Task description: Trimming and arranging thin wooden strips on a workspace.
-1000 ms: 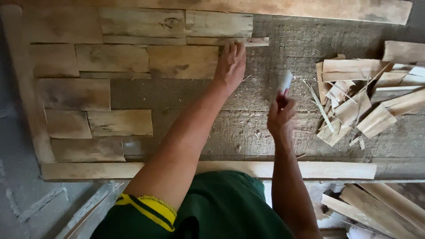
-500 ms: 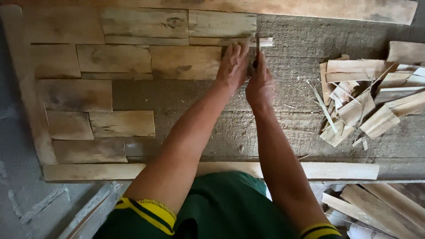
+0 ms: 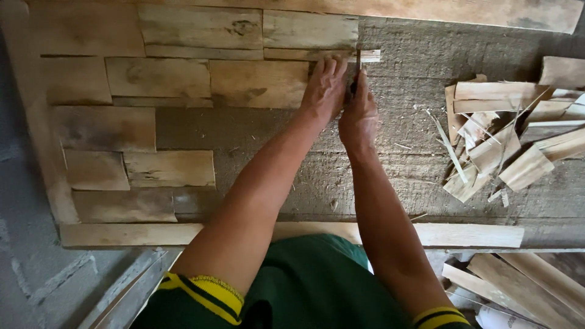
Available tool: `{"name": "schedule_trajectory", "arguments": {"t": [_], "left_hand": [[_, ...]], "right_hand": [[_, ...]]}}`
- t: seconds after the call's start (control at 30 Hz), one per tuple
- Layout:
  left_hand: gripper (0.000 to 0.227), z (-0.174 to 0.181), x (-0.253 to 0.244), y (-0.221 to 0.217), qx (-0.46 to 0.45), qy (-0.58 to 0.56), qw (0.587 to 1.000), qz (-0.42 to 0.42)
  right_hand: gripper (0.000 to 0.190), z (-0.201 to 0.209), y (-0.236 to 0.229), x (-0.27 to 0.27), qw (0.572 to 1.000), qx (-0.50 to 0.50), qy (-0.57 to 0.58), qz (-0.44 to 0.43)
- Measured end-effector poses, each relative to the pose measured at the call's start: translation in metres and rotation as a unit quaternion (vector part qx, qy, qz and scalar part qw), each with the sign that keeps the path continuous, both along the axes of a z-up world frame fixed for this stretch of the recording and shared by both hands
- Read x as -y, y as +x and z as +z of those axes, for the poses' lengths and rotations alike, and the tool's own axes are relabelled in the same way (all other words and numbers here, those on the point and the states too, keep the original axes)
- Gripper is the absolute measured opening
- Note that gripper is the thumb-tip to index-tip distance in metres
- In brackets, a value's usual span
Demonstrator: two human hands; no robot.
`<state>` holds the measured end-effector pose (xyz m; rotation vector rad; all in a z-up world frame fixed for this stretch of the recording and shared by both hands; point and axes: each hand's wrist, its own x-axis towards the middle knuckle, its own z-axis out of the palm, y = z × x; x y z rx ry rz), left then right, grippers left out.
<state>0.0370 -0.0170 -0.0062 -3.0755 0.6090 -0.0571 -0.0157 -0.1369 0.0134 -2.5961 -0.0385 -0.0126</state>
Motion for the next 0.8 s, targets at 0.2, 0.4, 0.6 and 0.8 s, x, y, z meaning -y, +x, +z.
{"name": "schedule_trajectory", "arguments": {"t": [0.2,0.4,0.6,0.8], "left_hand": [[0.064,0.010,0.001,0.001,-0.004,0.021,1.000,-0.005],[0.060,0.010,-0.001,0.002,-0.008,-0.005,1.000,0.000],[0.054,-0.003,0.002,0.000,0.001,0.025,1.000,0.007],[0.060,0.027,-0.003,0.002,-0.037,0.023,0.999,-0.006]], "right_hand": [[0.070,0.001,-0.001,0.000,0.999,0.043,-0.014,0.009],[0.070,0.006,0.000,-0.001,1.000,-0.015,-0.012,0.000],[0.068,0.001,-0.003,0.002,1.000,0.013,-0.008,0.008],[0.070,-0.004,-0.002,0.001,0.999,0.026,-0.019,0.012]]}}
